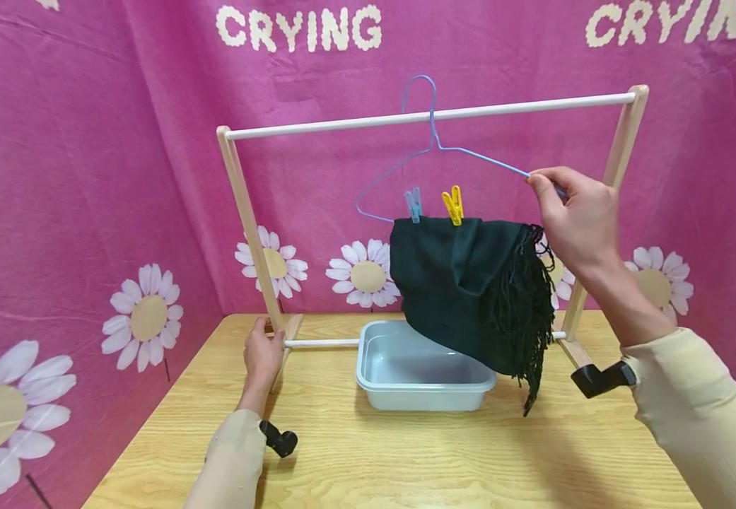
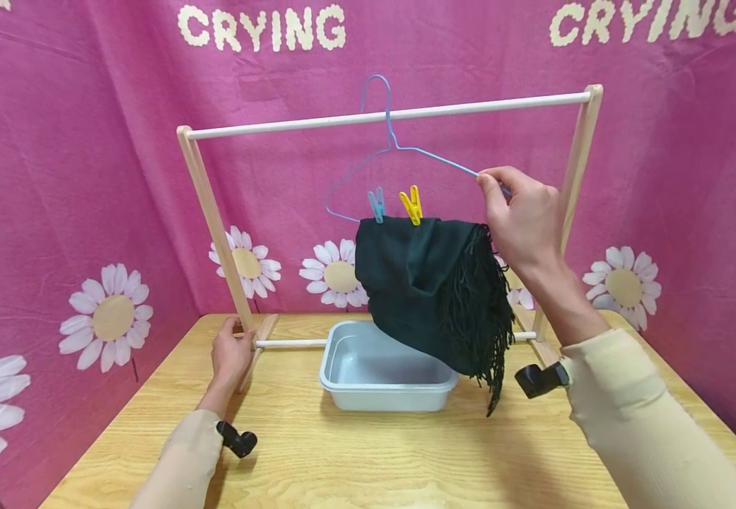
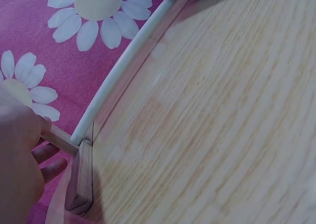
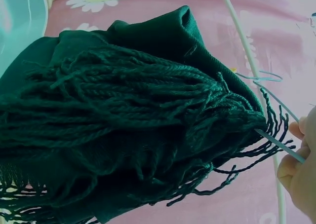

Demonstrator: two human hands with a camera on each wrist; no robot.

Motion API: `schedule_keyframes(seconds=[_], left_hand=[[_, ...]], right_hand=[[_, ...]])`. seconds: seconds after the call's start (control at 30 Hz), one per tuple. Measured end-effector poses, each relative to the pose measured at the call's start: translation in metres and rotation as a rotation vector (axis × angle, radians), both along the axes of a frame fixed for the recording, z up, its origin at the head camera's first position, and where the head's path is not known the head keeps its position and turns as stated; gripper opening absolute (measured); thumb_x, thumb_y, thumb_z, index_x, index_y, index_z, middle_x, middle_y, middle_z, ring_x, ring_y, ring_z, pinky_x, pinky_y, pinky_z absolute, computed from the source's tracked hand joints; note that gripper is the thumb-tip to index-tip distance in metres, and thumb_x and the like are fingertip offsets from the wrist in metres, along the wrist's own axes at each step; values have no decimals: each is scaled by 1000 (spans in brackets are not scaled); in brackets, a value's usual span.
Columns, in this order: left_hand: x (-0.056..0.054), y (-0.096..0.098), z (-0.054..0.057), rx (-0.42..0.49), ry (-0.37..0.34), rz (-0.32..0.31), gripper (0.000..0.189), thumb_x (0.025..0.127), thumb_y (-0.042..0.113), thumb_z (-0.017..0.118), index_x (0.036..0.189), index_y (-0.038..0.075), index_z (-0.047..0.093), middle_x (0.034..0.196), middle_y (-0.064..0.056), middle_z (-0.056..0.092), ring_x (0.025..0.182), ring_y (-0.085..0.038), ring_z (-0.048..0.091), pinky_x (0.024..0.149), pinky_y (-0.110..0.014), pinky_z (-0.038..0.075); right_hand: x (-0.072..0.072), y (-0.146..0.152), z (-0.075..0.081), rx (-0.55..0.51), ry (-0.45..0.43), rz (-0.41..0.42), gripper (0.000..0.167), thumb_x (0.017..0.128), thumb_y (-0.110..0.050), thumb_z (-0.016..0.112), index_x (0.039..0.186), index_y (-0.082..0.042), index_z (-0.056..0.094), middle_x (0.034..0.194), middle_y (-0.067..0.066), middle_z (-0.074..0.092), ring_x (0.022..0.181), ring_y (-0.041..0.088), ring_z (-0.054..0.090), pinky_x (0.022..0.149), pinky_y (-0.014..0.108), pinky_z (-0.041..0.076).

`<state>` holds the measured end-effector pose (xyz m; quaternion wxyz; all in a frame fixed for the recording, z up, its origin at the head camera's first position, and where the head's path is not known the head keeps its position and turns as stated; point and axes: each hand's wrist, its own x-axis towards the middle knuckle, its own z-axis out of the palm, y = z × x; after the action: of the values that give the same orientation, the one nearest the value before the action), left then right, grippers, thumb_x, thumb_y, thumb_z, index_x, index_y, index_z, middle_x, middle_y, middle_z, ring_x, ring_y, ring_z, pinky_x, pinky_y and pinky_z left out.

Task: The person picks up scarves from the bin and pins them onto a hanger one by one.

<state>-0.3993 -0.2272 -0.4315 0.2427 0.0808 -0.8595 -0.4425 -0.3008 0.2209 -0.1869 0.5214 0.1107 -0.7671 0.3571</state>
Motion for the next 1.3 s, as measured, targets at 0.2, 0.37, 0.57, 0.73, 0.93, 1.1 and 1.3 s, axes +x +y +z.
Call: schedule_keyframes(seconds=[0.2,0.37,0.57,0.73,0.93,1.1,1.3], left_hand=[[1,1,-1,-5,0,2,24,97,17,61,119,8,58,116,-22,68,100,-40,67,85,-52,47],[-1,1,-1,-1,8,0,23,97,17,61,118,8,59,115,-22,68,100,-39,67,85,-52,48],[-1,2,-3,-12,20,1,23,97,16,60,118,8,58,117,-21,67,100,-38,67,84,-52,48],[-1,1,-3,-13,20,9,23,97,16,61,118,7,59,115,-22,68,99,-39,67,82,-52,47],[-1,0,-3,-17,16,18,24,95,17,62,118,8,59,113,-22,69,99,-39,68,83,-53,47],[-1,0,-2,-28,22,25,25,95,16,63,117,7,59,109,-23,70,97,-40,68,81,-54,48],[-2,0,-2,-23,23,25,24,95,16,63,117,7,60,113,-21,70,99,-38,68,84,-54,48]], right_hand=[[-5,-1,-7,-9,14,-1,22,96,-19,63,100,-3,78,72,-20,57,56,-7,40,56,15,30],[-9,-1,-9,-13,26,-5,22,96,-19,64,99,-2,77,71,-18,58,56,-8,39,56,15,30],[-12,1,-12,-34,21,-6,22,96,-20,64,99,-2,78,69,-26,52,56,-5,40,55,16,29],[-15,4,-15,-33,20,-21,23,96,-19,64,99,-1,77,72,-9,64,57,-6,41,56,15,29],[-18,7,-21,-10,10,-42,23,96,-19,63,100,-1,76,76,10,67,56,-8,38,56,15,28],[-22,9,-32,3,2,-64,23,97,-21,63,100,-3,76,73,9,66,56,-8,36,56,15,27],[-27,10,-47,19,23,-63,22,97,-20,63,102,-4,76,76,15,70,57,-12,35,56,14,26]])
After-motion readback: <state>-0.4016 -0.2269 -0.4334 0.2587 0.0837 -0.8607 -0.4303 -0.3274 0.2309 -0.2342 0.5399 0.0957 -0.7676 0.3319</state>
